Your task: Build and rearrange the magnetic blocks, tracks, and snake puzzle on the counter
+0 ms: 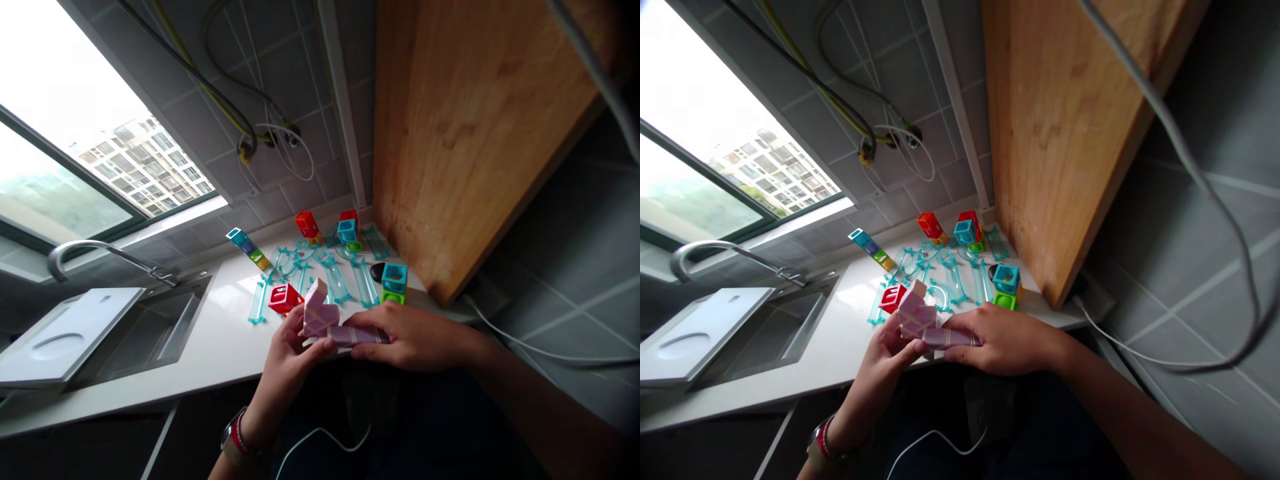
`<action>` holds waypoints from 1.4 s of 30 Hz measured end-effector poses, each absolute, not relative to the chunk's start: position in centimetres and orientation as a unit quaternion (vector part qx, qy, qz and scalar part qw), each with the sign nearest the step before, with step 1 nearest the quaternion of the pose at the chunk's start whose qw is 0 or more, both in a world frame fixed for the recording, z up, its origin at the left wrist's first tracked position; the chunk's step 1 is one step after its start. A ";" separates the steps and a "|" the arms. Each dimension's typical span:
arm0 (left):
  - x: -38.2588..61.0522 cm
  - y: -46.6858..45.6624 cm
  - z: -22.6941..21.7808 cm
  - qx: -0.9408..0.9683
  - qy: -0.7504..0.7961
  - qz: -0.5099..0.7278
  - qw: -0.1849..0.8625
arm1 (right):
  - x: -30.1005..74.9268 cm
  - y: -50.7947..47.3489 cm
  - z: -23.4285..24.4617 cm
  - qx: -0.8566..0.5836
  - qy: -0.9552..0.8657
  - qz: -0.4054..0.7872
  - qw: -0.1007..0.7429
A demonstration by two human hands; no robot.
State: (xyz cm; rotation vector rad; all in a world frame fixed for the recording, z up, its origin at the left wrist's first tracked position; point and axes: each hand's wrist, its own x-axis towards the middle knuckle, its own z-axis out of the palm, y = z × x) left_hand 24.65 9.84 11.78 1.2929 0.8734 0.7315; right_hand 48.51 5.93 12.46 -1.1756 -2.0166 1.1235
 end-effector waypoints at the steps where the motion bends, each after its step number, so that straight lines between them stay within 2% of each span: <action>1: 24.3 10.0 11.8 0.590 0.381 0.312 0.639 | 48.6 5.8 12.6 -0.435 -0.762 0.405 0.258; 9: 23.7 9.7 11.0 0.654 0.426 0.273 0.562 | 47.5 4.7 12.5 -0.498 -0.792 0.281 0.214; 13: 24.1 9.8 9.7 0.645 0.477 0.329 0.498 | 45.3 4.5 11.9 -0.573 -0.766 0.177 0.232; 18: 24.8 10.2 7.9 0.571 0.493 0.424 0.502 | 42.3 4.1 10.5 -0.625 -0.725 0.118 0.264; 22: 25.0 10.8 7.2 0.554 0.501 0.456 0.483 | 41.8 3.9 9.8 -0.590 -0.737 0.165 0.285; 27: 24.9 11.4 7.5 0.555 0.523 0.472 0.442 | 40.9 4.6 7.3 -0.548 -0.721 0.195 0.376; 29: 24.9 11.3 7.6 0.531 0.522 0.472 0.472 | 40.0 4.7 5.8 -0.530 -0.726 0.168 0.405; 33: 25.0 10.9 8.2 0.439 0.494 0.454 0.598 | 38.8 4.5 4.9 -0.486 -0.738 0.135 0.448; 37: 24.7 10.6 9.9 0.387 0.457 0.457 0.657 | 40.3 4.7 7.2 -0.474 -0.682 0.249 0.498; 42: 24.9 10.6 11.2 0.391 0.407 0.487 0.666 | 42.7 5.6 9.3 -0.496 -0.597 0.420 0.471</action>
